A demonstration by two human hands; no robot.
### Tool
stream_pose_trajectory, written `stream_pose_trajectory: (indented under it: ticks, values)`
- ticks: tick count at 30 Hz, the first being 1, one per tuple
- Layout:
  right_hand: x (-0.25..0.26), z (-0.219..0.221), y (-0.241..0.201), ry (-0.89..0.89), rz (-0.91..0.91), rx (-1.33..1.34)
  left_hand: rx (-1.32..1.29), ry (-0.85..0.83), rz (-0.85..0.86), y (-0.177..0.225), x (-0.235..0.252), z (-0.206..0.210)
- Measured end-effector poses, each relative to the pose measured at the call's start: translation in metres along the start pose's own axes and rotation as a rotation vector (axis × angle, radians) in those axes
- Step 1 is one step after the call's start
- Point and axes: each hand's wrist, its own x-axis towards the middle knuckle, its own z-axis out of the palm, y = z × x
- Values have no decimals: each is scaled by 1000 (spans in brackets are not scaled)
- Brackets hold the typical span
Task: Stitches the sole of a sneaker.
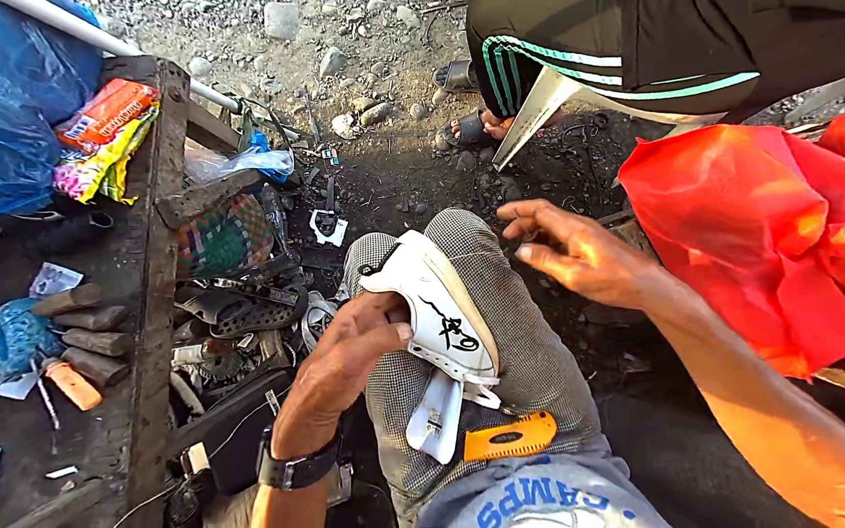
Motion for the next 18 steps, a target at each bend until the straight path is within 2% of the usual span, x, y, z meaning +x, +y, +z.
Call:
stream_pose_trajectory:
  ticks: [1, 4, 6, 12, 18]
  values:
    - [-4, -2, 2, 23, -28, -1, -101, 57, -3, -2, 0, 9]
    - [-7, 18, -1, 58, -176, 136, -193, 391, 101, -13, 9, 40]
    - [-1, 38, -3, 63, -291, 188, -196, 489, 149, -17, 15, 46]
    - [17, 68, 0, 237, -429, 101, -204, 530, 202, -24, 20, 48]
    - [20, 67, -3, 247, -438, 40, -218, 529, 198, -24, 22, 47]
